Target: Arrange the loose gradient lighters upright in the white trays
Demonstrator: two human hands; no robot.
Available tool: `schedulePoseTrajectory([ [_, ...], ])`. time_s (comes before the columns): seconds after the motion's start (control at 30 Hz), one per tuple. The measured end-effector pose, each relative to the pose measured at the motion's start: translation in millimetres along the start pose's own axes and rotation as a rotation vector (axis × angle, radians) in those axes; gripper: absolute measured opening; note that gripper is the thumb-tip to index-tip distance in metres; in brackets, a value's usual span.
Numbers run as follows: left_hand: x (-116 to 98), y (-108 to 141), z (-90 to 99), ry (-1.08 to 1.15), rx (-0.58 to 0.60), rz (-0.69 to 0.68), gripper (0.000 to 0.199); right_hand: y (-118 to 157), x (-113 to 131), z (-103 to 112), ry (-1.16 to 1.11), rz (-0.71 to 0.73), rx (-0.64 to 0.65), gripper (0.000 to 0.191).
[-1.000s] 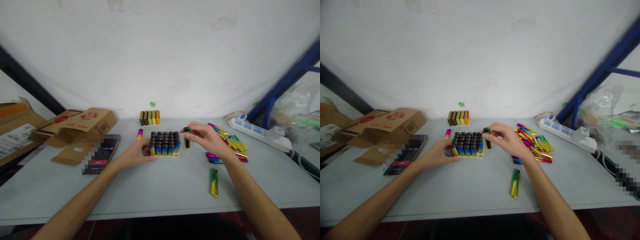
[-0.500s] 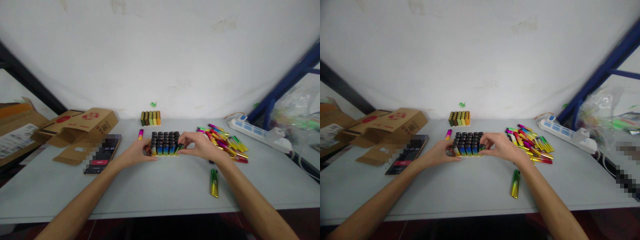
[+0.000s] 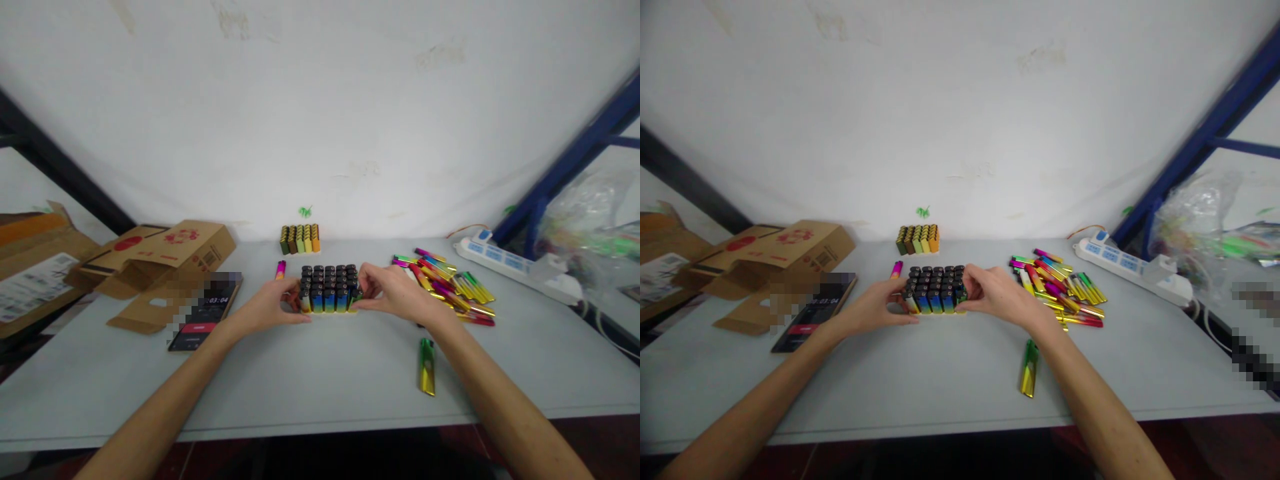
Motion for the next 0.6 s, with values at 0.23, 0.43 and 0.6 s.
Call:
schedulePoseTrajectory([
  [0.23,-2,2,15.7,0.073,-0.12,-0.012,0.04,4,-10,28,-0.283,0.025,-0.136,0.04],
  [0.43,2,4,30.1,0.012,-0.222,-0.049,0.042,0,-35,26,-0.181,-0.125,-0.007,0.03],
  [0.6,2,2,22.2,0.069,-0.158,-0.056,0.044,-7,-48,7,-0.008,-0.224,0.134,0.022],
])
Point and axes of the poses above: each hand's wrist, its own y-axis away from the middle knuckle, its own z-axis out of the back of the hand, x = y × z, the point moved 8 cm from there along -y, towards the middle knuckle, and after that the axes turned 11 degrees about -z, right-handed, at the moved point
